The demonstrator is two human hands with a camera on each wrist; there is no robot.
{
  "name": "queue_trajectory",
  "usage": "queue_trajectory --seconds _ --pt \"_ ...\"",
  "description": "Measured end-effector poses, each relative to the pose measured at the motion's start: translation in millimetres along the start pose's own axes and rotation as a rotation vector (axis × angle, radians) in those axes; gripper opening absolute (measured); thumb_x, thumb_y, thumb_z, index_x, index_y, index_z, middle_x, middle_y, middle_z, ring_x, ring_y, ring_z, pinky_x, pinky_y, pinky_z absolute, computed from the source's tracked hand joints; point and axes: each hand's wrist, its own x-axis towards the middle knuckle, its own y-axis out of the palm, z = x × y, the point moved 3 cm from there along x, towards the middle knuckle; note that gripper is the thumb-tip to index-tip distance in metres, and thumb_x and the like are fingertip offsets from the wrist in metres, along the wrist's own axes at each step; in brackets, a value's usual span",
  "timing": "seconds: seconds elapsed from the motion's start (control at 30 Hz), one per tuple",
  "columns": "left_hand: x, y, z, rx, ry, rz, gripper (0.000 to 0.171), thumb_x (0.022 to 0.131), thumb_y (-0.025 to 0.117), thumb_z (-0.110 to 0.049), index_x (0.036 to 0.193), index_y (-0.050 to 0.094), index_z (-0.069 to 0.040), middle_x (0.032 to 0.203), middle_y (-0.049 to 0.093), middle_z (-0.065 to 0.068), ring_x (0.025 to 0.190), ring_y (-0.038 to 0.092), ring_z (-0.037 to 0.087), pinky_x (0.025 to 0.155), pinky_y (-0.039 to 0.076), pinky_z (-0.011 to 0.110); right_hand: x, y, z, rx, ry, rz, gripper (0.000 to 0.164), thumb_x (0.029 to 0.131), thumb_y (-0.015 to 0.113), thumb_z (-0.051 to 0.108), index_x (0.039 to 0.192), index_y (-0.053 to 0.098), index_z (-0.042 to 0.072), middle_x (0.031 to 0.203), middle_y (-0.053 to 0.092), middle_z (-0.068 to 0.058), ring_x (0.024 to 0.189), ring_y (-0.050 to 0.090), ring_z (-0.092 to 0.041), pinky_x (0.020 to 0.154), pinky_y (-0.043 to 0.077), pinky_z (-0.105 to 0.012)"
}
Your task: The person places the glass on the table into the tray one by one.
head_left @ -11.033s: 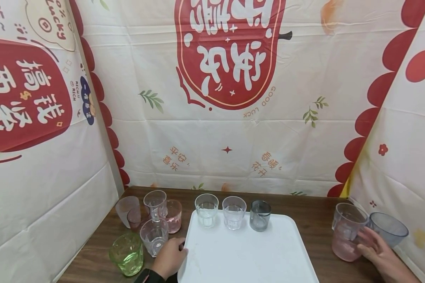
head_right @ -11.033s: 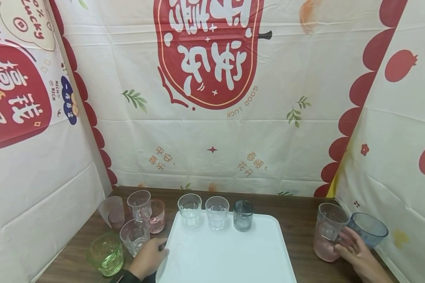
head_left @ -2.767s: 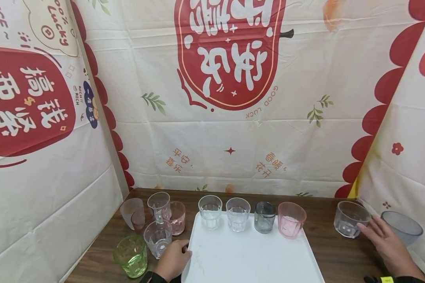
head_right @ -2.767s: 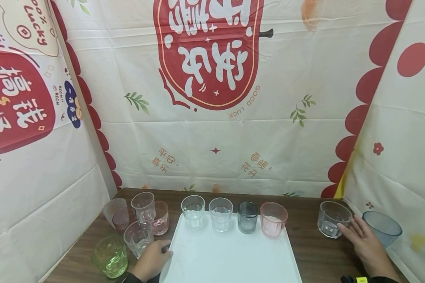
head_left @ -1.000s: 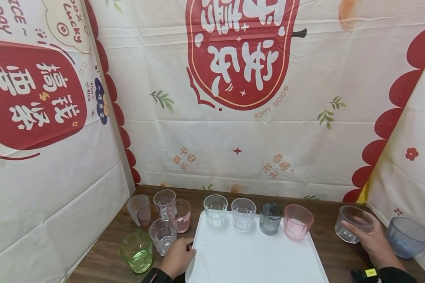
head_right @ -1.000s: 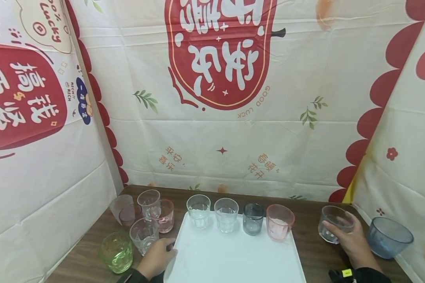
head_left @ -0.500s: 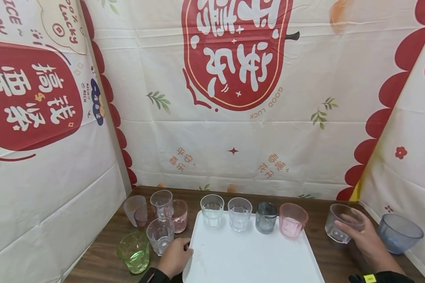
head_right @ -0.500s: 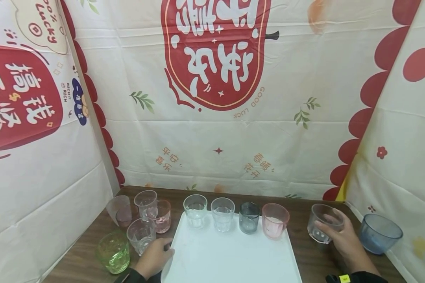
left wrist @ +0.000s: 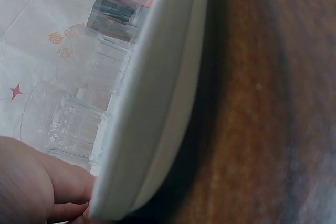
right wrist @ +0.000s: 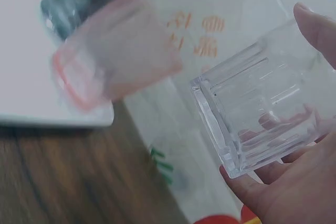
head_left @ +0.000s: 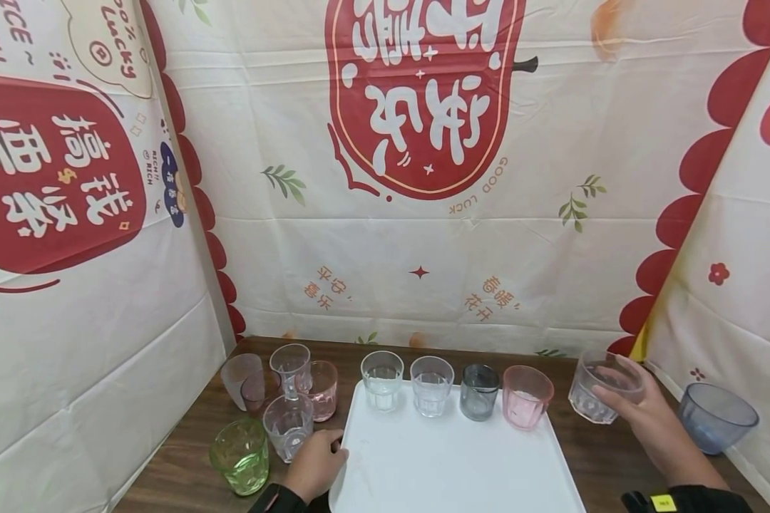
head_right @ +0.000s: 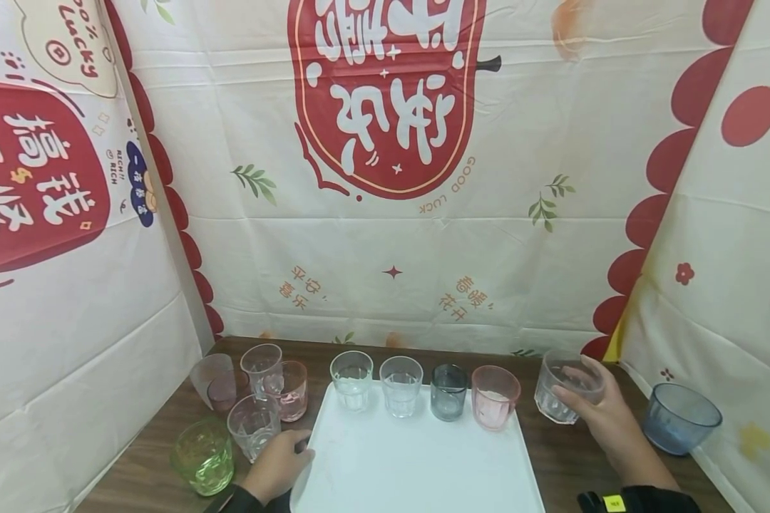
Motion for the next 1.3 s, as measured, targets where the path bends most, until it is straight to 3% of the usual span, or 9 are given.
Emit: queue_trajectory --seconds 0.2,0.27,0.43,0.77,1.0,1.2,1.3 --pt "-0.2 0.3 0.6 0.005 0.006 -0.007 0.002 0.089 0.066 -0.009 0.089 0.065 -0.008 0.07 0.046 -0.003 0.061 0.042 0.014 0.058 0.032 0.03 -6 11 20 -0.008 -0.07 0.033 0.093 0.103 0.058 0.035 0.161 -0.01 0.012 0.156 0.021 -0.028 0.135 0.033 -0.03 0.104 0.019 -0.079" --pt "-0.4 -0.2 0.3 0.003 0.007 -0.007 0.003 0.09 0.066 -0.009 0.092 0.066 -0.007 0.071 0.047 -0.003 0.062 0.042 0.014 0.059 0.032 0.03 -8 15 27 -0.021 -0.084 0.035 0.092 0.103 0.059 0.034 0.161 -0.009 0.011 0.155 0.023 -0.028 0.132 0.036 -0.028 0.102 0.022 -0.079" --pt "-0.8 -1.2 -0.3 -0.001 0.013 -0.003 0.003 0.089 0.067 -0.009 0.088 0.064 -0.009 0.071 0.046 -0.003 0.062 0.041 0.014 0.059 0.031 0.03 -13 28 48 -0.058 -0.105 0.045 0.095 0.101 0.06 0.034 0.161 -0.01 0.01 0.155 0.025 -0.029 0.137 0.027 -0.048 0.1 0.028 -0.079" --pt "-1.5 -2.3 -1.7 -0.004 -0.001 -0.002 0.003 0.089 0.066 -0.009 0.089 0.065 -0.006 0.071 0.049 -0.002 0.062 0.043 0.015 0.059 0.033 0.031 -19 61 75 -0.072 -0.211 0.059 0.087 0.1 0.064 0.026 0.159 0.003 0.008 0.153 0.036 -0.024 0.132 0.043 -0.043 0.098 0.044 -0.063" --pt "-0.9 -1.3 0.2 -0.002 -0.017 -0.01 0.02 0.09 0.067 -0.01 0.108 0.071 -0.002 0.075 0.051 -0.002 0.067 0.046 0.015 0.062 0.036 0.033 -18 86 85 -0.024 -0.205 0.103 0.09 0.097 0.068 0.029 0.16 0.006 0.012 0.155 0.035 -0.026 0.136 0.038 -0.053 0.095 0.043 -0.07" --pt "-2.2 -1.5 0.6 0.029 0.02 -0.037 0.002 0.088 0.067 -0.01 0.086 0.066 -0.008 0.07 0.048 -0.004 0.061 0.042 0.013 0.057 0.032 0.03 -17 107 91 -0.008 -0.2 0.146 0.086 0.097 0.068 0.028 0.16 0.011 0.012 0.153 0.039 -0.024 0.138 0.037 -0.049 0.096 0.043 -0.071" --pt "-1.9 -1.4 0.6 0.021 0.012 -0.034 0.003 0.088 0.067 -0.009 0.086 0.065 -0.009 0.069 0.047 -0.003 0.061 0.042 0.013 0.057 0.032 0.03 -16 118 93 0.007 -0.194 0.172 0.086 0.096 0.069 0.027 0.159 0.013 0.013 0.152 0.041 -0.022 0.138 0.038 -0.047 0.099 0.04 -0.071"
